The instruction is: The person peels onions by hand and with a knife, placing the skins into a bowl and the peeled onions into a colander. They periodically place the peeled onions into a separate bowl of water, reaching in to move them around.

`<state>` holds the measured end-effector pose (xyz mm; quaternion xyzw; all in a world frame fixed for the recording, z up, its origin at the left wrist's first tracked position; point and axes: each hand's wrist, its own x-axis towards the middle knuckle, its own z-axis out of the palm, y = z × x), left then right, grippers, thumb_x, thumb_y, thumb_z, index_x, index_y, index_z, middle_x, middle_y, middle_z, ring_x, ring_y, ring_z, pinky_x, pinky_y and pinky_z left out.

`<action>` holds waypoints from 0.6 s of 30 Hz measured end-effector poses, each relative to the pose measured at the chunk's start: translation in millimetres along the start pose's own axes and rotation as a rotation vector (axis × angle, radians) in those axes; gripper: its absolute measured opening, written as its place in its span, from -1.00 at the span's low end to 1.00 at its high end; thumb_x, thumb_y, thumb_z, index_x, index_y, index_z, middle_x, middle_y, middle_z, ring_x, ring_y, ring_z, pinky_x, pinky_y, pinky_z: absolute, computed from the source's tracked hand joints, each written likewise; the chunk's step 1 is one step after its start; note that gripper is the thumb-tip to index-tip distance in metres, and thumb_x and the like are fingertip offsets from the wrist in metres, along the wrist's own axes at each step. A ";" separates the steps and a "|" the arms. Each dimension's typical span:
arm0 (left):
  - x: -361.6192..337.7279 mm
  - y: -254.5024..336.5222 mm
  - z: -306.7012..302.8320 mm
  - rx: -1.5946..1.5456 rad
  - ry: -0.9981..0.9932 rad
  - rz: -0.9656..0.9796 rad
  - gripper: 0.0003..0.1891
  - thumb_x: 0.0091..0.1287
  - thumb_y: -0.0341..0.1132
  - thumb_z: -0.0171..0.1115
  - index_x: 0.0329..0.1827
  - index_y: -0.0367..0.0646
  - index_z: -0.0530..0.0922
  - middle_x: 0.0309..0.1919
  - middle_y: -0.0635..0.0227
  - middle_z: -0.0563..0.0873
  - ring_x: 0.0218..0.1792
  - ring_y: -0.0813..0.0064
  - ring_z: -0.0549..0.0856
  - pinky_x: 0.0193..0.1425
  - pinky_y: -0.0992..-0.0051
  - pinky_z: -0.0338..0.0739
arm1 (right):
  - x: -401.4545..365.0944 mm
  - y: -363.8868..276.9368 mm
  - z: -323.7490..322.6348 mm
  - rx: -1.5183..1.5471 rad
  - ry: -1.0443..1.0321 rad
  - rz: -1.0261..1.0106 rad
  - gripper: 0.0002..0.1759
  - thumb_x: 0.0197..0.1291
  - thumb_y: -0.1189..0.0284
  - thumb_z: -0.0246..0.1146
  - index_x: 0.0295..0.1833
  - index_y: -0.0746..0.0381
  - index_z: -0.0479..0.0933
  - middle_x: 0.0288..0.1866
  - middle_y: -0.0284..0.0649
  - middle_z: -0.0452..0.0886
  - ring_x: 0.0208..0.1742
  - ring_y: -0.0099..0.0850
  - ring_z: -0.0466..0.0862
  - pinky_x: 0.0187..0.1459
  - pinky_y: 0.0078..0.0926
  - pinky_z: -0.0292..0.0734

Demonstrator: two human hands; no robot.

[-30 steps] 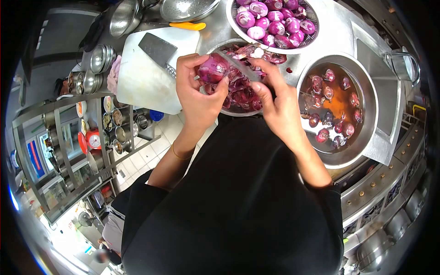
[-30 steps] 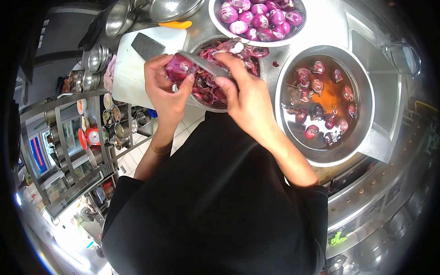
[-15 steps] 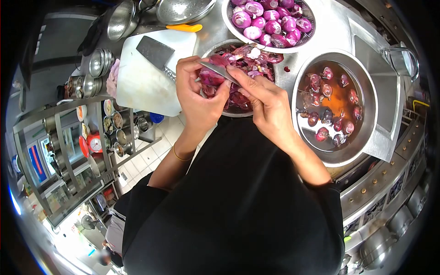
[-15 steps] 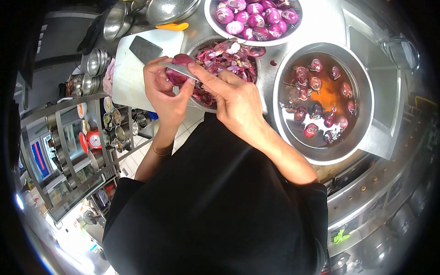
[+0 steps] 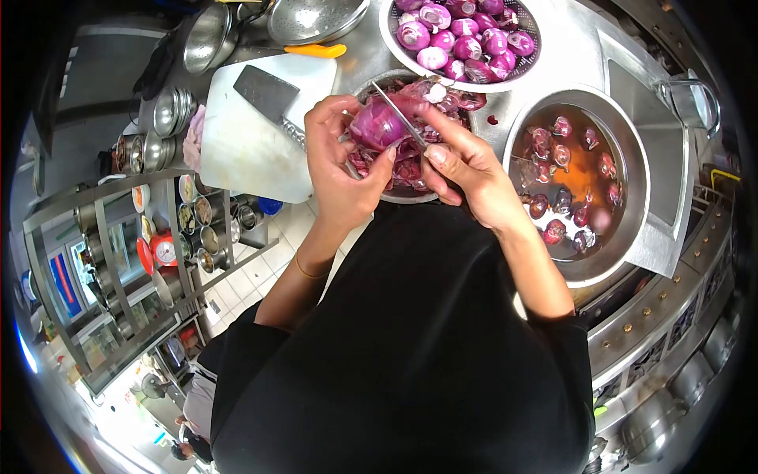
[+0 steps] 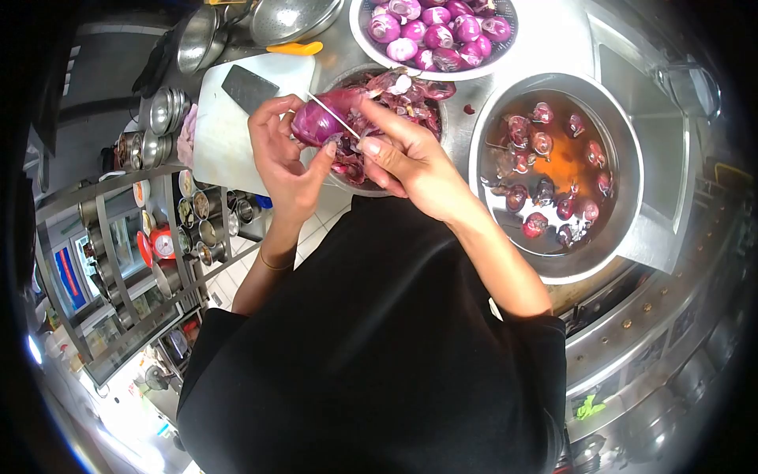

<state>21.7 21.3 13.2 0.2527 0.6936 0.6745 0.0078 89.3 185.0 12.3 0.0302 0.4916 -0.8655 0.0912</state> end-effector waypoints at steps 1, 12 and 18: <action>1.1 1.2 2.1 -0.001 -0.002 0.002 -0.36 0.02 -0.68 0.26 0.19 -0.27 0.21 0.06 0.20 0.35 0.08 0.42 0.49 0.10 0.46 0.54 | 0.1 -0.2 0.2 0.000 0.002 -0.003 -0.45 0.41 0.35 0.08 0.47 0.15 0.19 -0.60 -0.44 0.32 -0.61 -0.69 0.24 -0.59 -0.73 0.14; -0.7 -9.1 3.7 -0.055 -0.055 -0.058 -0.40 0.03 -0.76 0.22 0.16 -0.25 0.26 0.06 0.14 0.45 0.10 0.42 0.53 0.15 0.48 0.49 | 5.4 -0.8 -21.6 0.078 0.309 -0.074 -0.55 0.44 0.41 -0.01 0.41 0.17 0.29 -0.55 -0.39 0.33 -0.64 -0.65 0.21 -0.61 -0.73 0.15; 4.6 -18.6 -17.2 -0.095 -0.051 -0.054 -0.40 0.08 -0.61 0.32 0.21 -0.28 0.29 0.05 0.17 0.50 0.10 0.39 0.54 0.24 0.40 0.42 | 6.7 11.5 -32.1 -0.284 0.259 0.078 -0.48 0.40 0.40 0.06 0.44 0.20 0.22 -0.58 -0.38 0.34 -0.60 -0.62 0.27 -0.51 -0.66 0.24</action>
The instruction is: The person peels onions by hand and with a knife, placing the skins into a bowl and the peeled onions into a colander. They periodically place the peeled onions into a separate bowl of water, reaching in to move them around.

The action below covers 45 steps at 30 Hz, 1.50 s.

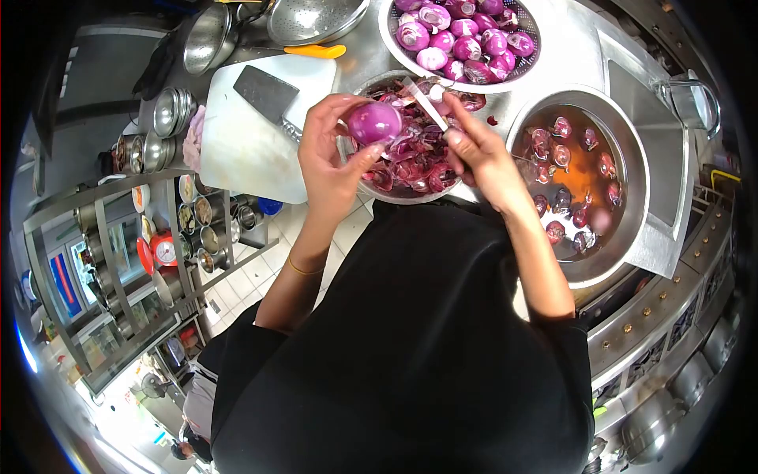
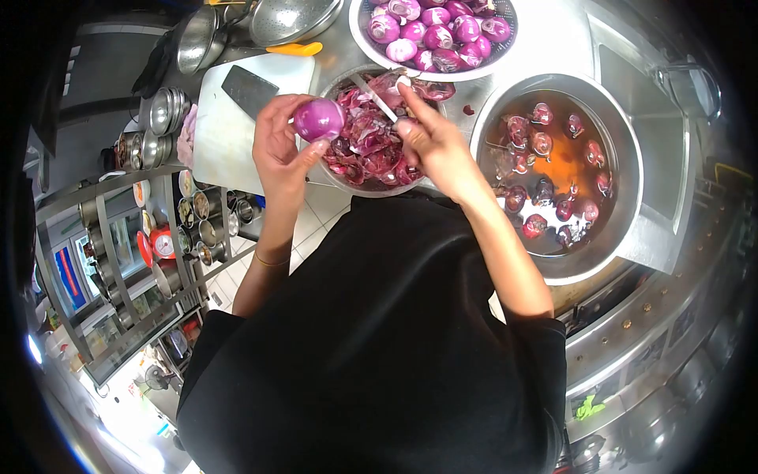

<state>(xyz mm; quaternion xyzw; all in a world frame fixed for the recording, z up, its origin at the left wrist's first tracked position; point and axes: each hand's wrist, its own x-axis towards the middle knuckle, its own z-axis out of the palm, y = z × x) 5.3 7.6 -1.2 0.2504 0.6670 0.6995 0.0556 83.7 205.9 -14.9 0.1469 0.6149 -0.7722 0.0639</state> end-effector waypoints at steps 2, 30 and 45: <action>1.6 5.9 0.8 -0.227 0.068 -0.178 -0.36 0.12 -0.56 0.34 0.28 -0.33 0.26 0.01 0.19 0.54 0.06 0.42 0.57 0.20 0.42 0.46 | 4.7 15.3 0.2 -0.288 -0.013 0.023 -0.37 0.33 0.38 0.16 0.46 0.25 0.16 -0.58 -0.35 0.37 -0.52 -0.55 0.35 -0.33 -0.57 0.36; -5.7 -0.8 9.3 0.491 0.165 0.427 -0.45 -0.14 -0.79 0.33 -0.04 -0.21 0.41 0.04 0.14 0.37 0.11 0.31 0.47 0.19 0.38 0.44 | -27.7 -28.8 36.5 -0.467 -0.010 -0.456 -0.53 0.23 0.56 0.17 0.27 0.21 0.35 0.07 0.02 0.57 -0.07 0.07 0.61 -0.07 -0.26 0.54; -1.5 1.6 16.6 0.469 0.261 0.453 -0.59 -0.20 -0.74 0.25 -0.24 -0.22 0.47 -0.12 0.14 0.48 -0.12 0.29 0.52 -0.06 0.41 0.46 | -32.1 -29.2 40.6 -0.247 -0.090 -0.333 -0.48 0.31 0.56 0.08 0.39 0.25 0.26 0.26 0.05 0.47 0.28 -0.06 0.49 0.23 -0.43 0.35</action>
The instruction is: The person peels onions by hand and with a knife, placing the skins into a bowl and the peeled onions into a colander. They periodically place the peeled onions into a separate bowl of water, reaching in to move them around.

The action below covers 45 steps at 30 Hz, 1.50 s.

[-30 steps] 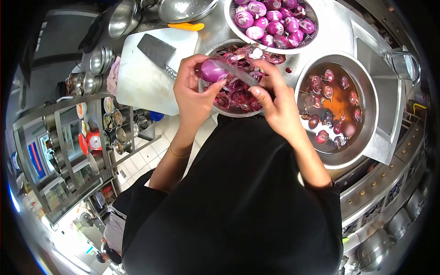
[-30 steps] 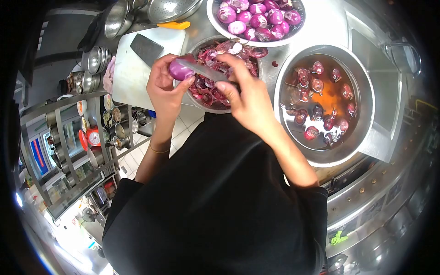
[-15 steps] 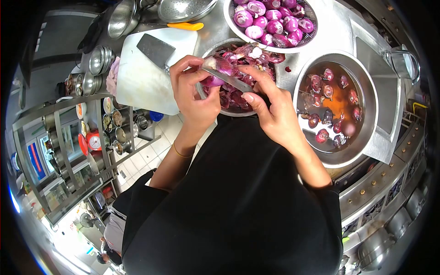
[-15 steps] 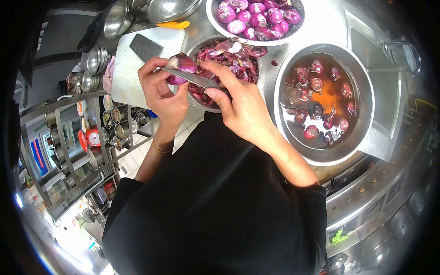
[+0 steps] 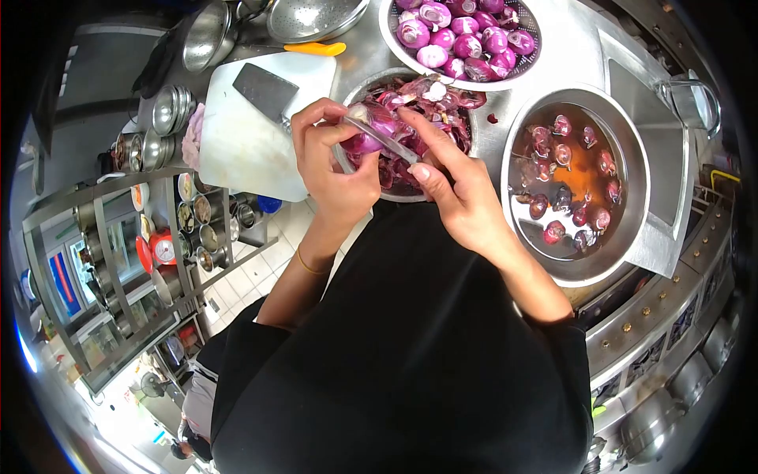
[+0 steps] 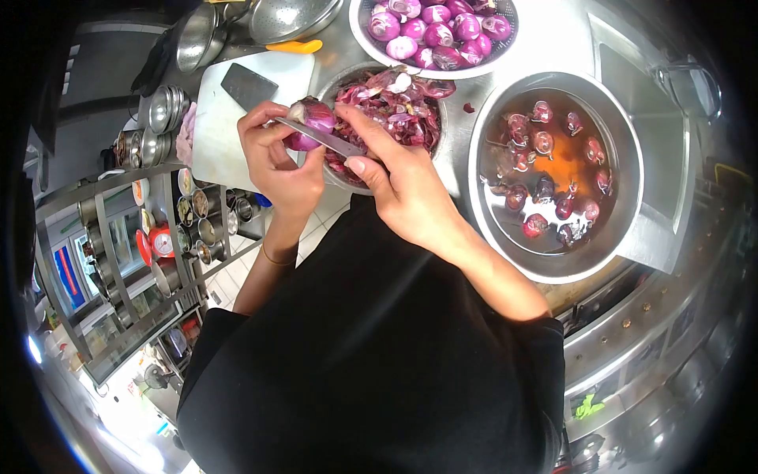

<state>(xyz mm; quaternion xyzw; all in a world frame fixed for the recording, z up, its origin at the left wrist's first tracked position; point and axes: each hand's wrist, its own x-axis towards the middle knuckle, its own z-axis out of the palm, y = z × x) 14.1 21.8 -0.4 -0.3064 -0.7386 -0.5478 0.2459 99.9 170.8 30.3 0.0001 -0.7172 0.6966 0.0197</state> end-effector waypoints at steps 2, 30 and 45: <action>-0.4 -0.7 -2.9 0.016 -0.031 0.004 -0.61 -0.19 -0.73 0.25 -0.25 -0.22 0.47 -0.12 0.15 0.48 -0.14 0.29 0.52 -0.07 0.42 0.46 | 3.4 10.3 2.7 -0.079 0.053 -0.083 -0.49 0.33 0.53 0.07 0.39 0.23 0.27 0.15 0.01 0.55 0.14 -0.21 0.56 0.12 -0.48 0.40; -3.2 -7.2 0.5 -0.341 -0.083 -0.286 -0.45 -0.13 -0.78 0.23 -0.02 -0.26 0.31 0.01 0.13 0.35 0.03 0.41 0.46 0.12 0.45 0.50 | 5.5 18.3 -6.3 0.181 -0.074 0.112 -0.37 0.36 0.45 0.08 0.51 0.16 0.08 -0.56 -0.46 0.28 -0.49 -0.65 0.28 -0.37 -0.68 0.29; -5.3 -5.0 1.5 -0.494 -0.125 -0.283 -0.44 -0.10 -0.80 0.16 0.01 -0.25 0.29 0.06 0.09 0.37 0.09 0.36 0.48 0.16 0.45 0.47 | 8.1 30.2 -4.9 0.350 0.022 0.204 -0.55 0.44 0.35 -0.01 0.40 0.15 0.32 -0.59 -0.50 0.23 -0.54 -0.69 0.22 -0.49 -0.71 0.14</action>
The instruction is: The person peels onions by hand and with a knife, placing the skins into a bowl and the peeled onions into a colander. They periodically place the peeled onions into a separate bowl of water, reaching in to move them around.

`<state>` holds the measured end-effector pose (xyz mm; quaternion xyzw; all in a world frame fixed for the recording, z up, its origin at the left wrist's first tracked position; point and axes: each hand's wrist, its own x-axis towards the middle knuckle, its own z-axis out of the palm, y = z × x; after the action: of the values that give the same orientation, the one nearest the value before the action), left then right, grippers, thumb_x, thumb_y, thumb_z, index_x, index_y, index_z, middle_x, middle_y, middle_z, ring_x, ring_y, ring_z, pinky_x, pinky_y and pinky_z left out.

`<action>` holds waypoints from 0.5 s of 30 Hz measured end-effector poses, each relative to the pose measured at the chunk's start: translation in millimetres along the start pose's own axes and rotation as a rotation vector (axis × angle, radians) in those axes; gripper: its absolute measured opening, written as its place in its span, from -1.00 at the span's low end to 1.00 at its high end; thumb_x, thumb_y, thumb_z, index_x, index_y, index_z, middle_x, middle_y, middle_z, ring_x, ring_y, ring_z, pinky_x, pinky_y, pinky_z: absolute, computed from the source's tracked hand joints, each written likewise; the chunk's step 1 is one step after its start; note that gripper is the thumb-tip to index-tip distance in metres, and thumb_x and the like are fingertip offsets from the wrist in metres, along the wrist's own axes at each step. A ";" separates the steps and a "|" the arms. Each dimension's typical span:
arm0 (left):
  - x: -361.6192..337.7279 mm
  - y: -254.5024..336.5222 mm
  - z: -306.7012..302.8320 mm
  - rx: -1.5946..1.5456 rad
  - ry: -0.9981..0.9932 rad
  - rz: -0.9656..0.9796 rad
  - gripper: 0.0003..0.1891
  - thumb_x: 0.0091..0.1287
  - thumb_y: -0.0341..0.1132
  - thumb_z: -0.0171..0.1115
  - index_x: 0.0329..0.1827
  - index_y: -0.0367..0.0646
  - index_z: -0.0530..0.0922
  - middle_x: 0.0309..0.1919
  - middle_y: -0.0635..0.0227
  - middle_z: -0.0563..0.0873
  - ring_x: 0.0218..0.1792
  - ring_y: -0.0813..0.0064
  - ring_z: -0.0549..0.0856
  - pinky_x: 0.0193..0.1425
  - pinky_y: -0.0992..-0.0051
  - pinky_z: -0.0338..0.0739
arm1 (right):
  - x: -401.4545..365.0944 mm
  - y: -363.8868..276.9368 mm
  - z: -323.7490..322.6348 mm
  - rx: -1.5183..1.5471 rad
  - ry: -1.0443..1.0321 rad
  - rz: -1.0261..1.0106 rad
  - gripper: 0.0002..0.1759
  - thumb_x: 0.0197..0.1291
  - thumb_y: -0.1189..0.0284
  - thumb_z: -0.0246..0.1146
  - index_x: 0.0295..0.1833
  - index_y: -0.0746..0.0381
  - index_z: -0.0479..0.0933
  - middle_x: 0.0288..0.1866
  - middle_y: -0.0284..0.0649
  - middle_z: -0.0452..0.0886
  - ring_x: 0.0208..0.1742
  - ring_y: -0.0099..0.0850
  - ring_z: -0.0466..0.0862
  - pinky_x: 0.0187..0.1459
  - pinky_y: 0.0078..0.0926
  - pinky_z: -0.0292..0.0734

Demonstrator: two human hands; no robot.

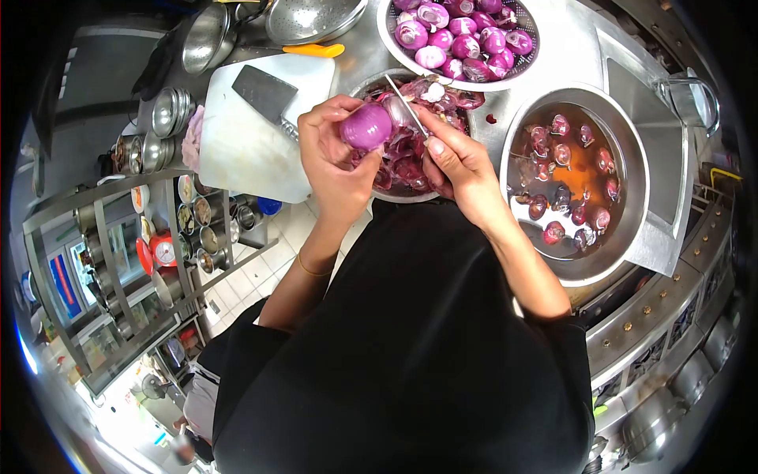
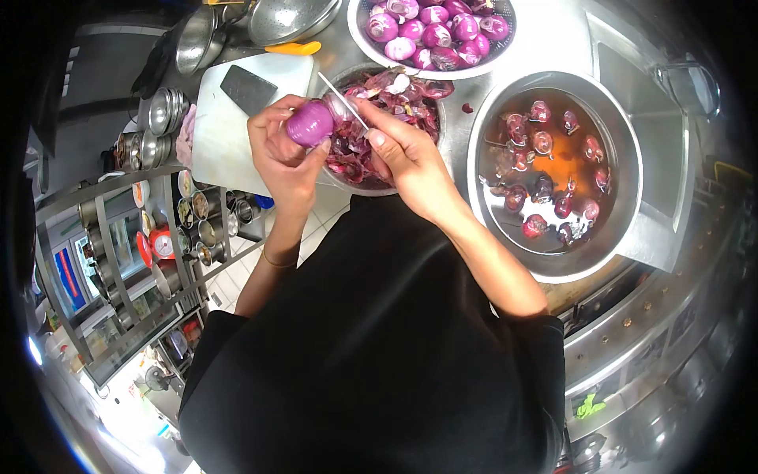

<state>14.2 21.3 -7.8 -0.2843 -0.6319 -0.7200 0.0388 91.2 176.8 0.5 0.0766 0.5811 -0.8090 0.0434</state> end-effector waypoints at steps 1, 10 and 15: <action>-0.1 3.1 2.3 -0.004 0.020 -0.081 -0.42 -0.08 -0.79 0.17 0.05 -0.25 0.28 0.06 0.10 0.38 0.08 0.37 0.49 0.16 0.47 0.47 | 0.1 -0.8 1.1 0.011 -0.017 -0.004 -0.55 0.44 0.35 -0.01 0.40 0.16 0.32 -0.58 -0.50 0.22 -0.54 -0.69 0.22 -0.49 -0.71 0.14; -3.7 -2.3 -7.0 0.023 0.040 -0.204 -0.44 -0.03 -0.67 0.41 0.08 -0.33 0.39 0.05 0.11 0.50 0.06 0.39 0.58 0.17 0.44 0.51 | 6.7 8.6 -9.7 0.201 0.124 0.032 -0.56 0.44 0.39 -0.01 0.38 0.25 0.32 -0.60 -0.46 0.28 -0.63 -0.69 0.20 -0.59 -0.70 0.11; -2.7 -3.6 -22.5 -0.062 0.067 -0.225 -0.46 -0.05 -0.66 0.44 0.04 -0.33 0.43 0.04 0.11 0.54 0.06 0.38 0.58 0.17 0.44 0.51 | 12.9 16.8 -27.0 0.186 0.209 0.064 -0.54 0.45 0.36 -0.01 0.40 0.25 0.29 -0.60 -0.44 0.31 -0.64 -0.68 0.22 -0.61 -0.70 0.12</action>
<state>6.8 0.2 -13.1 -0.1884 -0.6355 -0.7482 -0.0300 83.1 197.2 -25.9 0.1829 0.5023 -0.8451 0.0012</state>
